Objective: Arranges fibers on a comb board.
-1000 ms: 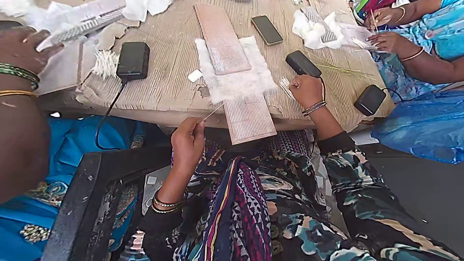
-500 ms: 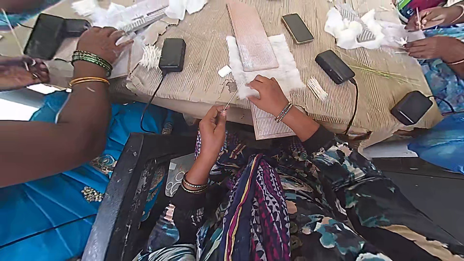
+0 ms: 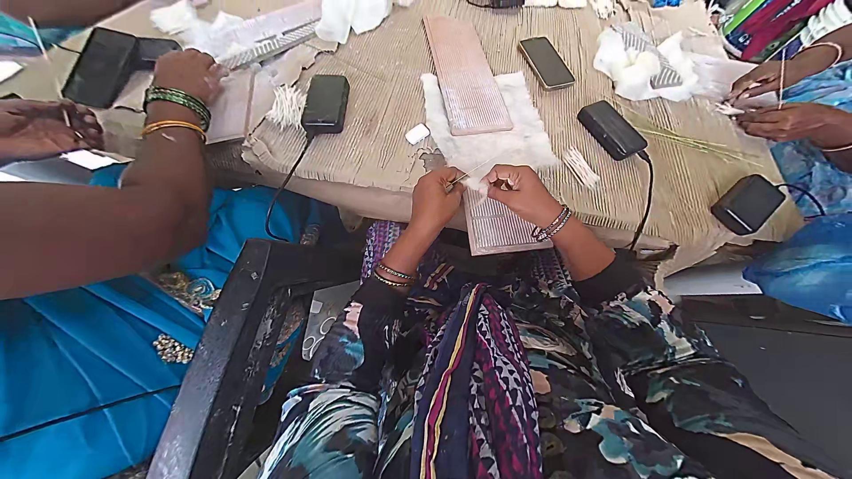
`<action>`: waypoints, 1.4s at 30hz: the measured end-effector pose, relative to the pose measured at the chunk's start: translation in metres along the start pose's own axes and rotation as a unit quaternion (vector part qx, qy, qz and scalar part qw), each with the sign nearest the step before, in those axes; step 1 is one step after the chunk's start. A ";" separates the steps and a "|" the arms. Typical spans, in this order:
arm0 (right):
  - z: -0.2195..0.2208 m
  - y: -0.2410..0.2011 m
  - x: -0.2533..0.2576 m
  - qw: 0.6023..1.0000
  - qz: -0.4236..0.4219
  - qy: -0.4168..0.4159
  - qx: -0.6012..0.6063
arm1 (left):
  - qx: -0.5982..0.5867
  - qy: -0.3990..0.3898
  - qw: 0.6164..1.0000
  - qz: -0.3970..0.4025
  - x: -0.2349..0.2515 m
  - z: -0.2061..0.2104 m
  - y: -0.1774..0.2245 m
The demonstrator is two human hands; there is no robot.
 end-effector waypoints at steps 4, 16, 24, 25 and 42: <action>-0.007 0.015 -0.023 0.978 0.052 -0.117 0.163 | 0.046 0.012 0.998 -0.029 -0.004 -0.011 -0.009; -0.013 0.028 -0.044 0.941 0.164 -0.187 0.229 | -0.128 -0.042 0.990 0.035 -0.037 0.013 0.081; -0.016 0.024 -0.052 0.936 0.111 -0.173 0.285 | -0.237 0.001 0.966 -0.100 -0.042 0.030 0.057; -0.013 0.021 -0.054 0.935 0.091 -0.196 0.280 | -0.243 0.006 0.964 -0.105 -0.043 0.030 0.054; -0.044 0.039 -0.043 0.994 0.095 0.051 0.014 | -0.083 -0.006 0.992 -0.099 -0.043 0.024 0.038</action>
Point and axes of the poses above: each hand's wrist, its own x-axis towards the middle knuckle, its own z-axis out of the palm, y = z × x, the point moved 10 cm from there along x, towards the middle knuckle, and after that the axes turned 14 degrees about z, right-handed, at the moved point
